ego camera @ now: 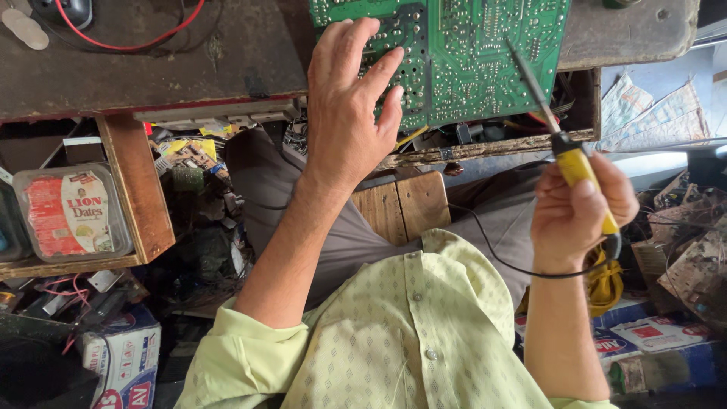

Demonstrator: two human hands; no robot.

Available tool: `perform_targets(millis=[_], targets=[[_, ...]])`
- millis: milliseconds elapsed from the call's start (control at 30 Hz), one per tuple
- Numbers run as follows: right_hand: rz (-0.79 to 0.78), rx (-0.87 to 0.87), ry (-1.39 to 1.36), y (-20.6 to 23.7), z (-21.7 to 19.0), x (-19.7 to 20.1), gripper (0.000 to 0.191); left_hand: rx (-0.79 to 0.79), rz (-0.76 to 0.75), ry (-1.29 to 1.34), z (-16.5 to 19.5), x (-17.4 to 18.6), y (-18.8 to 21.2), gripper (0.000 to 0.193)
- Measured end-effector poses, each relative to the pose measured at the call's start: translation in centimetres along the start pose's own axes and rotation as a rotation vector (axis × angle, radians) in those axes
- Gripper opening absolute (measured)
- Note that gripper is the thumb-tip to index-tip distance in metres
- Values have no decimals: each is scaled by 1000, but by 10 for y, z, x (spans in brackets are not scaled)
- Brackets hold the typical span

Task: The person holds a green circuit board against the workbench and uses a soldering iron to solder joints on its underside, repositioning the board and touching the iron to different points across the board throughout the episode.

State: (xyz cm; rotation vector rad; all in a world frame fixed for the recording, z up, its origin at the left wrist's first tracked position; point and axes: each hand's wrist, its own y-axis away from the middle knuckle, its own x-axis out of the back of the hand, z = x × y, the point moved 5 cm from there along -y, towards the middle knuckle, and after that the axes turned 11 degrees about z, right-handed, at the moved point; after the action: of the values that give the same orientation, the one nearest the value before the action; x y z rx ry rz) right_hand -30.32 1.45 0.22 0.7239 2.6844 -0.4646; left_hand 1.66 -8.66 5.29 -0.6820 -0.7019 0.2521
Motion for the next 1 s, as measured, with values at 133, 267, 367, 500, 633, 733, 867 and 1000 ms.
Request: perform_targets(millis=[133,267,367,500,633,733,867,1000], targets=[[14,4,-16,-4,-5,7,35,-5,-4,17,0,3,0,39],[0,-5,13,4,-1,15,36,-59,109,16,9,22,17,34],[4,-5,20,8,-1,25,35,54,239,225,25,33,50,23],[27,-15,9,10,-1,33,35,966,148,999,22,-11,103,24],[20,-18,-8,13,-4,33,34,1414,219,1556,17,-57,121,35],[21,-7,2,15,-9,32,34,1434,307,1713,3,-84,111,35],[28,11,28,17,-14,31,33,1371,409,1738,-12,-97,103,35],[34,6,53,19,-17,31,33,1256,493,1620,-17,-92,100,41]])
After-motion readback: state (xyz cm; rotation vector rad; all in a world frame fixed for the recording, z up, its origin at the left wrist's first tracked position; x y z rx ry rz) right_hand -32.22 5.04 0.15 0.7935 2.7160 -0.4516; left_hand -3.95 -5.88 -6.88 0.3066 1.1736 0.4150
